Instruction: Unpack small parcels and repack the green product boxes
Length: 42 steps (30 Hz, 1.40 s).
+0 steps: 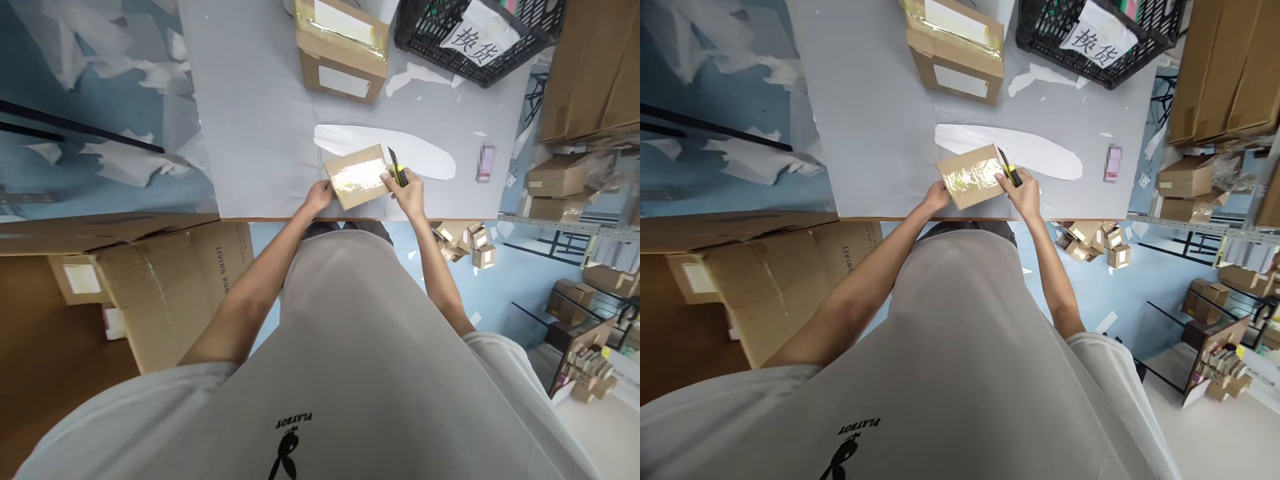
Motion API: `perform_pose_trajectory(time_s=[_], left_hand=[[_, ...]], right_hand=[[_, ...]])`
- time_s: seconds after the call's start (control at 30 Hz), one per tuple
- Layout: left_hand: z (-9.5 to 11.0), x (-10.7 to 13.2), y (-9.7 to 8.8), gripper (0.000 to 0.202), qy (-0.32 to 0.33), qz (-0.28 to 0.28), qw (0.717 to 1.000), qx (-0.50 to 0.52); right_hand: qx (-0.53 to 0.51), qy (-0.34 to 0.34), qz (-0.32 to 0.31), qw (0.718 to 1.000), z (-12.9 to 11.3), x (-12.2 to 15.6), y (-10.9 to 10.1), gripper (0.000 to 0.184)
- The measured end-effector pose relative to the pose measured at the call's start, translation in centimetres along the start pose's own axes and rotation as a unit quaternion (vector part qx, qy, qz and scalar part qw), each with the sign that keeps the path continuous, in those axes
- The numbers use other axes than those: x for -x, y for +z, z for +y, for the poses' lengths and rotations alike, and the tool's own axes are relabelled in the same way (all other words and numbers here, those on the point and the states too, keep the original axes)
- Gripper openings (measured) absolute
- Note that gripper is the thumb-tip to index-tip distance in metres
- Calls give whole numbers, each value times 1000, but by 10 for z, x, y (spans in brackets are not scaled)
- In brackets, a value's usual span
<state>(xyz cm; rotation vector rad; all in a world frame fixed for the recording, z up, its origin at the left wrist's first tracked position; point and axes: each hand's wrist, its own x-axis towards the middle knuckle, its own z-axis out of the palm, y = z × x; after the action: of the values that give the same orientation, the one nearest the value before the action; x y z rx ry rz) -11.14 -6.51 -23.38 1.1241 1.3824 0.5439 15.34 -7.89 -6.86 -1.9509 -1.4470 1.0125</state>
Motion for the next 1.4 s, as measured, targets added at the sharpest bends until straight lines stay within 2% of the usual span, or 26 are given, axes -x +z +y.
perform_pose_trajectory(time_s=[0.07, 0.1, 0.2, 0.3, 0.4, 0.47, 0.53, 0.67, 0.73, 0.87, 1.0, 1.1, 1.23, 1.4], left_hand=[[12, 1, 4, 47, 3, -25, 1000, 1], [19, 3, 3, 49, 14, -18, 1000, 4], [42, 12, -10, 48, 73, 41, 996, 24], [73, 22, -23, 32, 110, 72, 991, 25], [103, 28, -30, 24, 88, 69, 994, -15], [116, 31, -31, 28, 63, 63, 995, -32], [123, 33, -33, 36, 48, 55, 997, -34], [126, 36, -37, 49, 31, 43, 998, -16], [124, 36, -39, 44, 23, 43, 999, 3], [119, 34, -44, 26, 21, 28, 999, 37], [116, 34, -45, 25, 17, 33, 998, 46], [113, 33, -42, 23, 12, 46, 998, 37], [109, 29, -35, 19, 3, 76, 997, 23], [110, 23, -34, 12, 13, 80, 997, 18]], right_hand=[[36, 7, 18, 999, 3, -4, -13, 71], [53, 20, 23, 998, 6, -6, -18, 70], [87, 60, 23, 994, 12, -8, -24, 68], [133, 53, 28, 989, 13, -3, -22, 65], [183, 22, 71, 980, 6, 13, -19, 64], [189, 5, 91, 978, 0, 31, -15, 66], [188, -9, 79, 979, -6, 52, -9, 68], [174, 11, -1, 985, -17, 89, 9, 72], [134, 32, -47, 989, -21, 99, 19, 71], [92, 38, -118, 988, -31, 101, 32, 71], [104, 34, -168, 980, -41, 89, 38, 72], [114, 31, -175, 977, -47, 79, 37, 66], [144, 19, -173, 974, -48, 69, 29, 72], [176, 54, -167, 969, -41, 71, 30, 74]])
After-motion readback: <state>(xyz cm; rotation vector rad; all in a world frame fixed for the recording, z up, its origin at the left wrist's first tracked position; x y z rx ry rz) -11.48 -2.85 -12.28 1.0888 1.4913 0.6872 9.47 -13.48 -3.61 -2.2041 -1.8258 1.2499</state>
